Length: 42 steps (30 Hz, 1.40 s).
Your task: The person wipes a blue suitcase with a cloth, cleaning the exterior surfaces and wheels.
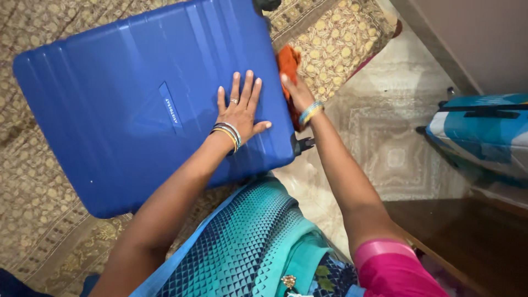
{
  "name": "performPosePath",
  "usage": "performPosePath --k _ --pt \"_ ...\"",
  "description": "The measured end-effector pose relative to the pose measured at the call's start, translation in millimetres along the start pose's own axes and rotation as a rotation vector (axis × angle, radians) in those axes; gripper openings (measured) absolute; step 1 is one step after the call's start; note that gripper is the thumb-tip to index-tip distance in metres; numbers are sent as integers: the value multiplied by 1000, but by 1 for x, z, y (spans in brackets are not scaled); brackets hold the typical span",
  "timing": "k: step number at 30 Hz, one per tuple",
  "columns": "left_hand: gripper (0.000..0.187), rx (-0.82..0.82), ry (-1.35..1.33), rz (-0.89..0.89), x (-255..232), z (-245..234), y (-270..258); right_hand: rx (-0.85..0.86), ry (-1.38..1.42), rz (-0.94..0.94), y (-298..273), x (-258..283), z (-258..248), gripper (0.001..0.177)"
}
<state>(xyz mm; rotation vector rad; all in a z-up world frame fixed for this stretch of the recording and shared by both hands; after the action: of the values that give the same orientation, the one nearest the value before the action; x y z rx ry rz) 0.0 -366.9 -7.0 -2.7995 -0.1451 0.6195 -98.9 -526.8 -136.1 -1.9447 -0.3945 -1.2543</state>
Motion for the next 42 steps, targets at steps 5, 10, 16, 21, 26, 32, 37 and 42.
performPosePath --k 5,10,16,21,26,32,37,42 --pt "115 3 -29 -10 3 3 2 -103 -164 -132 98 43 1 81" --pt "114 -40 -62 2 7 4 2 -45 -110 -97 131 46 10 86" --pt "115 -77 -35 15 9 9 0 -70 -165 9 89 13 -4 85" --pt "117 -134 1 17 8 10 -1 -160 -215 -130 13 41 -6 57" --pt "127 -181 0 -119 9 12 -8 -325 -457 -590 -98 104 4 52" --pt "124 -187 -59 -279 5 44 -54 -213 -1007 -889 -209 101 63 63" --pt "115 -359 156 -300 5 90 -116 84 -1097 -875 -265 83 91 66" --pt "127 -300 138 -441 -3 116 -169 133 -1190 -899 -259 76 110 71"
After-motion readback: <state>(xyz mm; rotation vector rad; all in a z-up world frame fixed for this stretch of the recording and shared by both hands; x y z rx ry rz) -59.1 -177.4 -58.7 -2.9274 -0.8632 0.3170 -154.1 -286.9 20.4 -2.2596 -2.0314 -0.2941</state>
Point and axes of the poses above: each hand's wrist, its own y-axis towards the middle knuckle, its own z-axis out of the palm, x = y × z, the point moved 10 cm from there along y, towards the middle knuckle, and after that the axes turned 9 degrees about z, right-handed, at the moved point
